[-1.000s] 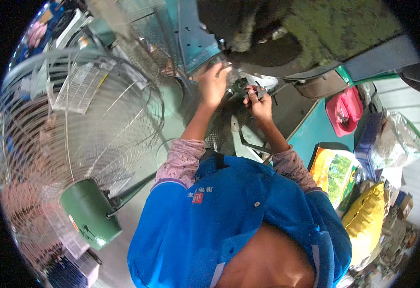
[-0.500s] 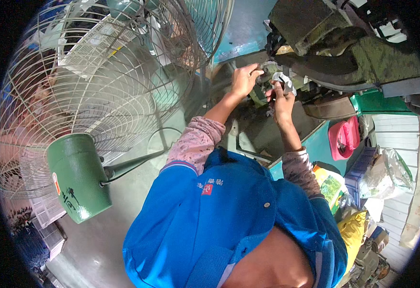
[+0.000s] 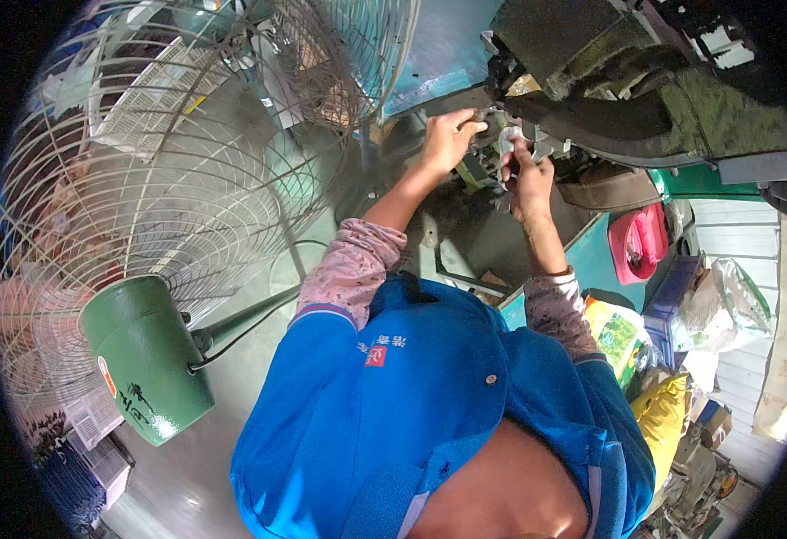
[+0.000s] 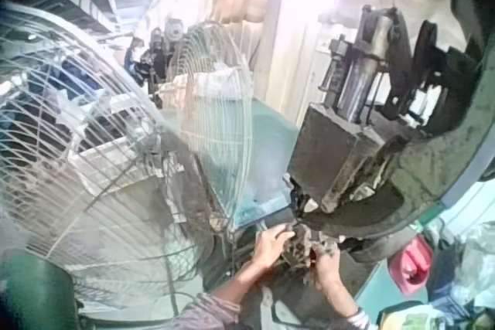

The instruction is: The person picks red and black plastic parts from a white sack and assembles them by hand. They then use a wrench to tighten a bolt on a nearby machine. The person handles the parts one at a time and places them into the sack.

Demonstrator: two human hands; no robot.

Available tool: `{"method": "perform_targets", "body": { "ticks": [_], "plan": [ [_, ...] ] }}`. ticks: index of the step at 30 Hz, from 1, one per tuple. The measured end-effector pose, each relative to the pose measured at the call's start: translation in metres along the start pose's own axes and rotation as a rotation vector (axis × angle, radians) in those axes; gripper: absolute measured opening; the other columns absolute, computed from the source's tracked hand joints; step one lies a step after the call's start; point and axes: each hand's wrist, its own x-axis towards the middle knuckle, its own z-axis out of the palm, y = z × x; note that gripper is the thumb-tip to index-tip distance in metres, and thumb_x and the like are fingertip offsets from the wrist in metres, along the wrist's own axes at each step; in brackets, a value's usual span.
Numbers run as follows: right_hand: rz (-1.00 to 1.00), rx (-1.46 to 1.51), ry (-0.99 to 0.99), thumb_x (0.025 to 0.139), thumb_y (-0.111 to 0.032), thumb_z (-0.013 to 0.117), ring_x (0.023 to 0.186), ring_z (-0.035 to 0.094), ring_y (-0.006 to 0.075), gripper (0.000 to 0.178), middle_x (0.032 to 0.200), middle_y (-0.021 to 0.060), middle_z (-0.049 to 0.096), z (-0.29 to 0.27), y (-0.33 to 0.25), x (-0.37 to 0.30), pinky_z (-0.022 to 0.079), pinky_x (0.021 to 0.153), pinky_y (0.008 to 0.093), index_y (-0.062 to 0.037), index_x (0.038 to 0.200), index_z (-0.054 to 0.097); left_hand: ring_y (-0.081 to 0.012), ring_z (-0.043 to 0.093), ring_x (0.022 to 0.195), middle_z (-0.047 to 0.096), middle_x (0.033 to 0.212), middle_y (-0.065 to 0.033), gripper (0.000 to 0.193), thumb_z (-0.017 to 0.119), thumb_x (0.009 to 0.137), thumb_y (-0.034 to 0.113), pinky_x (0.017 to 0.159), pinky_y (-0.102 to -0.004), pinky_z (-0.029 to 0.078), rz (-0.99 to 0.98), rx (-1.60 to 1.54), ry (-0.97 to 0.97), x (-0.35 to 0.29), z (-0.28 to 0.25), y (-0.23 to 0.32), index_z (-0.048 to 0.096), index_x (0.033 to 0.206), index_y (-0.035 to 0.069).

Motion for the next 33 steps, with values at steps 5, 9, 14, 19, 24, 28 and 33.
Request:
{"method": "perform_targets", "body": {
  "ticks": [5,9,14,19,24,28,33],
  "plan": [
    [0.113,-0.026,0.063,0.089,-0.017,0.048,0.044,0.045,0.0095,0.019,0.061,0.0036,0.055,-0.023,0.034,-0.013,0.035,0.041,0.0218,-0.0011,0.088,0.058,-0.0162,0.063,0.076,0.066,0.086,-0.0122,0.023,0.064,0.074,0.016,0.070,-0.0275,0.047,0.049,0.019,-0.025,0.003,-0.008,0.023,0.064,0.092,0.003],
    [0.134,-0.094,0.057,0.088,-0.019,0.050,0.043,0.044,0.0095,0.019,0.060,0.0037,0.054,-0.021,0.049,-0.011,0.035,0.040,0.0231,-0.0014,0.088,0.059,-0.0157,0.063,0.070,0.066,0.082,-0.0114,0.021,0.064,0.073,0.016,0.064,-0.0275,0.048,0.087,0.095,0.032,0.006,-0.006,0.023,0.065,0.089,0.003],
    [0.216,-0.078,0.048,0.086,-0.025,0.054,0.043,0.043,0.0063,0.019,0.062,-0.0014,0.054,-0.005,0.061,-0.003,0.030,0.037,0.0200,-0.0082,0.090,0.061,-0.0256,0.064,0.070,0.062,0.081,-0.0195,0.024,0.067,0.071,0.014,0.062,-0.0299,0.048,0.060,0.074,0.034,0.005,-0.006,0.037,0.062,0.089,-0.002],
    [0.304,0.010,0.090,0.085,-0.021,0.055,0.044,0.045,0.0101,0.018,0.062,0.0033,0.056,0.003,0.065,-0.001,0.035,0.040,0.0235,-0.0036,0.085,0.059,-0.0245,0.064,0.069,0.062,0.080,-0.0198,0.022,0.066,0.071,0.012,0.062,-0.0298,0.047,0.080,0.034,0.072,0.006,-0.004,0.038,0.063,0.088,-0.002],
    [0.413,0.023,0.032,0.086,-0.028,0.054,0.046,0.045,0.0109,0.026,0.063,0.0034,0.056,0.010,0.055,0.006,0.036,0.041,0.0239,-0.0033,0.080,0.059,-0.0122,0.058,0.056,0.062,0.069,-0.0156,0.021,0.066,0.072,0.009,0.053,-0.0274,0.047,0.145,0.104,0.113,0.004,-0.005,0.040,0.063,0.089,-0.003],
    [0.523,0.079,-0.040,0.085,-0.033,0.055,0.047,0.043,0.0076,0.026,0.064,-0.0018,0.053,0.015,0.059,0.016,0.028,0.039,0.0210,-0.0082,0.079,0.057,-0.0040,0.050,0.052,0.059,0.062,-0.0066,0.019,0.065,0.074,0.007,0.039,-0.0230,0.043,0.018,-0.070,0.083,0.001,-0.004,0.052,0.063,0.090,-0.002],
    [0.279,0.035,-0.038,0.084,-0.024,0.058,0.048,0.046,0.0093,0.022,0.061,0.0004,0.055,0.018,0.076,0.019,0.034,0.043,0.0237,-0.0044,0.075,0.059,-0.0065,0.053,0.057,0.062,0.067,-0.0126,0.022,0.065,0.073,0.009,0.050,-0.0255,0.046,0.059,-0.011,0.076,0.001,-0.003,0.022,0.062,0.091,-0.004]
  ]
}}
